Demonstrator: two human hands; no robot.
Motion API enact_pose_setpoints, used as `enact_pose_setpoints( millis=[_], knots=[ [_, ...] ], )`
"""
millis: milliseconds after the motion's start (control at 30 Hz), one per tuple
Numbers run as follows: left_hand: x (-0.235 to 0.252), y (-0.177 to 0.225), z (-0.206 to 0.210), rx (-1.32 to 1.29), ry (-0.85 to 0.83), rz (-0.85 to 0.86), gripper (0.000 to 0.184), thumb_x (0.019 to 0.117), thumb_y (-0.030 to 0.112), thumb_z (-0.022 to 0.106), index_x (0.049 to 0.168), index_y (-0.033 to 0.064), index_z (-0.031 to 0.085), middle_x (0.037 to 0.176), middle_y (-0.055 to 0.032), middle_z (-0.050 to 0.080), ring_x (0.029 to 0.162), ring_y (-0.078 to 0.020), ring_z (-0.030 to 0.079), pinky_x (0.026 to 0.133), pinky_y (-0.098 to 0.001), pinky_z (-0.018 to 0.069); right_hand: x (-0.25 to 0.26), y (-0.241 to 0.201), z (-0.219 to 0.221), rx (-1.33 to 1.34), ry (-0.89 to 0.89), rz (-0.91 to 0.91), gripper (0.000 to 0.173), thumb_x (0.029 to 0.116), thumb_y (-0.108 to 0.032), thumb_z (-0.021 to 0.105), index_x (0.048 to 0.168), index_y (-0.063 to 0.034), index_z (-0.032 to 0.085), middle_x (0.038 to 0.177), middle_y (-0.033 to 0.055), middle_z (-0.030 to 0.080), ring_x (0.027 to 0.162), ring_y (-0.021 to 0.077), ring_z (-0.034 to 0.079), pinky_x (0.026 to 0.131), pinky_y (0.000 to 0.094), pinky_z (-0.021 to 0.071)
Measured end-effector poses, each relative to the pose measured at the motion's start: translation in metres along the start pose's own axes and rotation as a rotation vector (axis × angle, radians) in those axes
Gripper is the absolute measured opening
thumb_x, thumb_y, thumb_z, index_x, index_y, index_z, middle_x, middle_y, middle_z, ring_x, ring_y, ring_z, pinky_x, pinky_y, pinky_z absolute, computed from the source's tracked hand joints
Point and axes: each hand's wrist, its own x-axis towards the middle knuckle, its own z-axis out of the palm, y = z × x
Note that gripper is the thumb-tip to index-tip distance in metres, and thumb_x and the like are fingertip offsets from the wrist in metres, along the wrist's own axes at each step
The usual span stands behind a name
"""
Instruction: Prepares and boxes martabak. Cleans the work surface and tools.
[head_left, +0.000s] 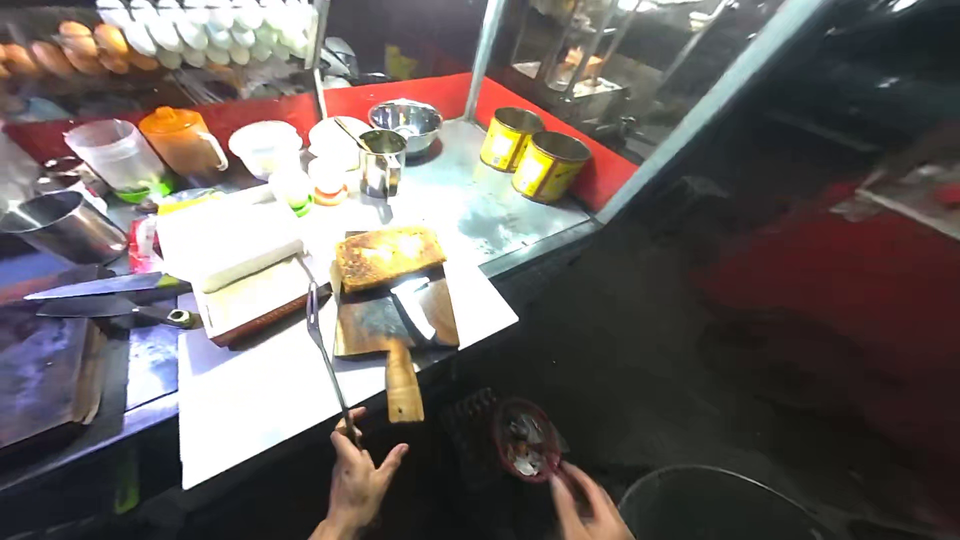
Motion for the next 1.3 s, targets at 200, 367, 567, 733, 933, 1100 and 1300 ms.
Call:
enact_pose_setpoints(
  millis=[200, 367, 567, 733, 933, 1100, 1300],
  knots=[
    [0.018, 0.015, 0.047, -0.244, 0.02, -0.002, 0.108, 0.0669, 0.026, 0.094, 0.144, -0.0096, 0.028, 0.148, -0.0281, 0.043, 0.086, -0.0135, 0.067, 0.072, -0.0294, 0.0565, 0.176, -0.233, 0.164, -0.498, -0.483, -0.233, 0.051, 0.1027, -0.029, 0.056, 0.141, 0.0045, 0.055, 0.145, 0.0275, 0.052, 0.136, 0.0426, 0.05, 0.107, 0.0553, 0.0432],
    [0.03, 0.027, 0.058, -0.196, 0.0, -0.103, 0.109, 0.0678, 0.024, 0.092, 0.148, -0.0119, 0.028, 0.131, -0.0297, 0.058, 0.103, -0.0316, 0.069, 0.086, -0.0457, 0.0582, 0.235, -0.231, 0.159, -0.491, -0.642, -0.021, 0.036, 0.0954, -0.029, 0.065, 0.113, 0.0027, 0.066, 0.114, 0.0241, 0.067, 0.109, 0.0392, 0.066, 0.09, 0.0598, 0.0516],
    [0.05, 0.009, 0.019, -0.082, -0.044, -0.065, 0.087, 0.0736, 0.025, 0.089, 0.137, -0.0128, 0.044, 0.122, -0.0254, 0.067, 0.098, -0.0309, 0.072, 0.085, -0.0485, 0.059, 0.269, -0.165, 0.119, -0.422, -0.546, -0.199, 0.02, 0.0888, -0.02, 0.069, 0.102, -0.0064, 0.077, 0.098, 0.0179, 0.074, 0.095, 0.0364, 0.07, 0.082, 0.0606, 0.0527],
    [0.047, 0.008, 0.015, -0.039, 0.26, -0.059, 0.061, 0.0815, 0.018, 0.081, 0.123, -0.0137, 0.049, 0.141, -0.029, 0.056, 0.097, -0.0194, 0.069, 0.076, -0.0325, 0.0557, 0.296, -0.12, 0.101, -0.32, -0.545, -0.432, 0.022, 0.0809, -0.018, 0.073, 0.096, -0.0026, 0.077, 0.091, 0.0176, 0.074, 0.086, 0.0384, 0.072, 0.072, 0.0636, 0.053],
    [0.065, 0.031, 0.02, 0.259, 0.516, -0.156, 0.054, 0.0883, 0.017, 0.074, 0.13, -0.0105, 0.053, 0.142, -0.0294, 0.055, 0.101, -0.0323, 0.069, 0.081, -0.0467, 0.0561, 0.366, -0.071, 0.042, -0.392, -0.56, -0.654, 0.045, 0.072, -0.017, 0.071, 0.113, 0.0003, 0.065, 0.077, 0.0184, 0.068, 0.069, 0.0438, 0.069, 0.056, 0.0649, 0.0503],
    [0.081, 0.037, 0.022, 0.165, 0.65, -0.061, 0.05, 0.0863, 0.033, 0.077, 0.111, -0.0078, 0.062, 0.131, -0.0218, 0.061, 0.082, -0.0081, 0.062, 0.062, -0.0204, 0.0504, 0.39, -0.043, -0.02, -0.067, -0.873, -0.654, 0.047, 0.0948, -0.021, 0.062, 0.133, 0.0053, 0.055, 0.073, 0.0099, 0.066, 0.054, 0.0168, 0.06, 0.054, 0.0388, 0.053],
    [0.055, 0.07, 0.033, -0.39, 0.167, -0.189, 0.043, 0.0876, 0.017, 0.077, 0.121, 0.0066, 0.052, 0.08, 0.008, 0.073, 0.051, -0.0043, 0.065, 0.043, -0.0222, 0.0546, 0.318, -0.144, 0.087, 0.123, -0.648, -0.631, 0.042, 0.0922, -0.01, 0.049, 0.129, 0.0103, 0.054, 0.069, 0.0099, 0.065, 0.053, 0.0191, 0.064, 0.052, 0.0399, 0.0555]
  ],
)
